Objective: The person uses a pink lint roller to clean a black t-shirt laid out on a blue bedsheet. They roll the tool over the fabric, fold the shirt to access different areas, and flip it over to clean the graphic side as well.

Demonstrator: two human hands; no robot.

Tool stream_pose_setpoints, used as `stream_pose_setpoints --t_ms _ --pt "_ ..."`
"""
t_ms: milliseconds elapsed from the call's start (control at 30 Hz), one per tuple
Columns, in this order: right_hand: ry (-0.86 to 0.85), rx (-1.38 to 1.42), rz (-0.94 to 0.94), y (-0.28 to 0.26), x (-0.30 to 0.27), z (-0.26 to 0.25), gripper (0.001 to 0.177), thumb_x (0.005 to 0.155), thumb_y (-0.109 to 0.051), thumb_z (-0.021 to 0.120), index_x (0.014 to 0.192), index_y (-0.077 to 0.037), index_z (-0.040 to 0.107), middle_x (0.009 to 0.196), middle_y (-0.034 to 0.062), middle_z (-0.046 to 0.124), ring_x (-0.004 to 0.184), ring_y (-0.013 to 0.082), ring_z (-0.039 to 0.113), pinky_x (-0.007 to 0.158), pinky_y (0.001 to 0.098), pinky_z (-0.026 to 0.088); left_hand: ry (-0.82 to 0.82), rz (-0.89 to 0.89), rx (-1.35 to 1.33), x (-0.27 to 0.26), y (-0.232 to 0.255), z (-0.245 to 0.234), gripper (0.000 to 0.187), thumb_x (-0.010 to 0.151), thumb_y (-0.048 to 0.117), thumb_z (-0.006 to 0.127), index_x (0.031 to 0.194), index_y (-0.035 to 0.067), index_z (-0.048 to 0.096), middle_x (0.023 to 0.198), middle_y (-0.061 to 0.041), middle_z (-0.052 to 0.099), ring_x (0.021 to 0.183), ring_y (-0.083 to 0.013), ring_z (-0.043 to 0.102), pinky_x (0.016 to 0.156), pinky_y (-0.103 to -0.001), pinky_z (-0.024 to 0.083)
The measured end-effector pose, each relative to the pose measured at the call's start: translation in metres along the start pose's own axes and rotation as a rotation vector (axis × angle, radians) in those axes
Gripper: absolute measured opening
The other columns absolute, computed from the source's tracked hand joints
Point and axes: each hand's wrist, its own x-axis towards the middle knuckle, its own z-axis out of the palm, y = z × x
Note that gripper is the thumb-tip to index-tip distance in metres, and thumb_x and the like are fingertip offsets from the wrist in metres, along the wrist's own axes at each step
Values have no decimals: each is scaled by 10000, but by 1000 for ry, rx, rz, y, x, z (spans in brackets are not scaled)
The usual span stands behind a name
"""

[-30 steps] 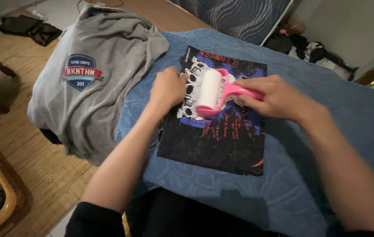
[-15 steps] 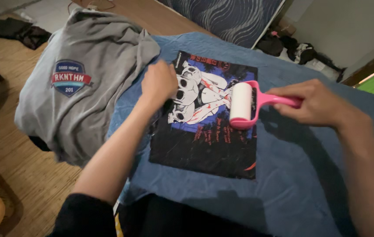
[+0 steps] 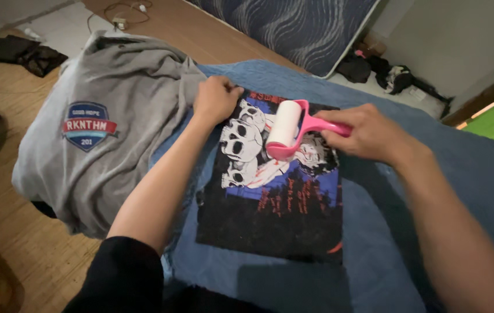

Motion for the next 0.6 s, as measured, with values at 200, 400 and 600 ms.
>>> stream_pose_setpoints --t_ms 200,400,600 --pt "-16 59 -91 -7 40 18 480 869 -312 725 1290 -81 708 970 205 760 787 316 737 759 401 579 -146 -80 -316 4 -23 0 289 942 257 677 852 -8 750 625 -133 696 449 -202 671 470 -343 531" --pt "-49 76 -139 -11 74 37 495 899 -319 703 1343 -100 679 1137 190 756 945 311 746 871 387 572 -307 -369 -616 25 -64 21 628 1081 421 344 841 -27 713 661 -173 710 434 -223 673 443 -355 555" --pt "-45 105 -243 -14 85 38 488 905 -314 720 1339 -94 678 1190 187 746 999 313 740 903 382 562 -99 81 -87 32 -78 39 690 1146 403 320 810 -37 733 852 -305 721 836 -456 671 792 -538 503"
